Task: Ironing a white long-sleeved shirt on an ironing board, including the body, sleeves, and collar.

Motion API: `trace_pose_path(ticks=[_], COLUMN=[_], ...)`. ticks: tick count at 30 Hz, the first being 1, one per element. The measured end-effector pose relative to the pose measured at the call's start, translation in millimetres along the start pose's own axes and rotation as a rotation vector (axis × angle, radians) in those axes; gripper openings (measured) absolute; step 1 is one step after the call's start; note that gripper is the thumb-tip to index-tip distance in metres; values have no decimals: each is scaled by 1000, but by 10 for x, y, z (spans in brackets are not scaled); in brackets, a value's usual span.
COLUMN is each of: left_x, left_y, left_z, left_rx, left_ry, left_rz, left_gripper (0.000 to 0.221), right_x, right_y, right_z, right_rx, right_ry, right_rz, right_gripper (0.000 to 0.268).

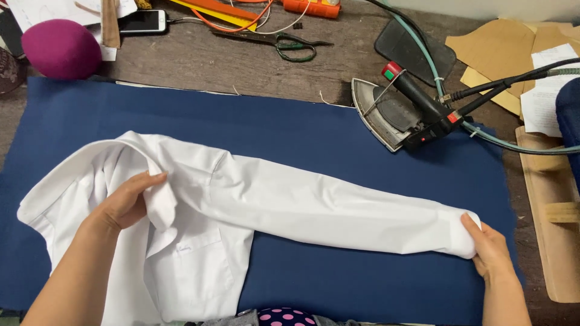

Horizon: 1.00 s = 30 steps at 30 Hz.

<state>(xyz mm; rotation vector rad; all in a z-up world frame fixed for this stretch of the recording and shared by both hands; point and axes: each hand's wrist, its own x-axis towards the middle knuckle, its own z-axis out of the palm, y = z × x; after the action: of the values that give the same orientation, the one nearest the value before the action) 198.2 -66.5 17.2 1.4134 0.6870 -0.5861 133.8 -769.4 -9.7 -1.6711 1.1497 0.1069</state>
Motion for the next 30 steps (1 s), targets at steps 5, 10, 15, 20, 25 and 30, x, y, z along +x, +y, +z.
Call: trace_pose_path(ticks=[5,10,15,20,25,30], left_x=[17,-630,-593,-62,362,1182], left_y=[24,474,313,-68,226,26], left_z=[-22,513,301,-88,853,944], left_rx=[-148,43,263,1099,1405,1728], left_ry=[-26,96,285,802,411,408], left_rz=[19,-168,-223,920,891,942], left_gripper=[36,64,86,46,35,9], right_x=[351,226,223,-33,-259,-60], right_y=[306,521,613,159,-111,-157], right_z=[-113,-150,-241,-28,756,928], right_rx=[-54,-216,-293,-733,-997,-1167], right_ry=[104,186,198,225,-62,-18], right_rz=[-263,-324,-336,-1075,-1071,-876], right_gripper=[39,31,35,32,24,14])
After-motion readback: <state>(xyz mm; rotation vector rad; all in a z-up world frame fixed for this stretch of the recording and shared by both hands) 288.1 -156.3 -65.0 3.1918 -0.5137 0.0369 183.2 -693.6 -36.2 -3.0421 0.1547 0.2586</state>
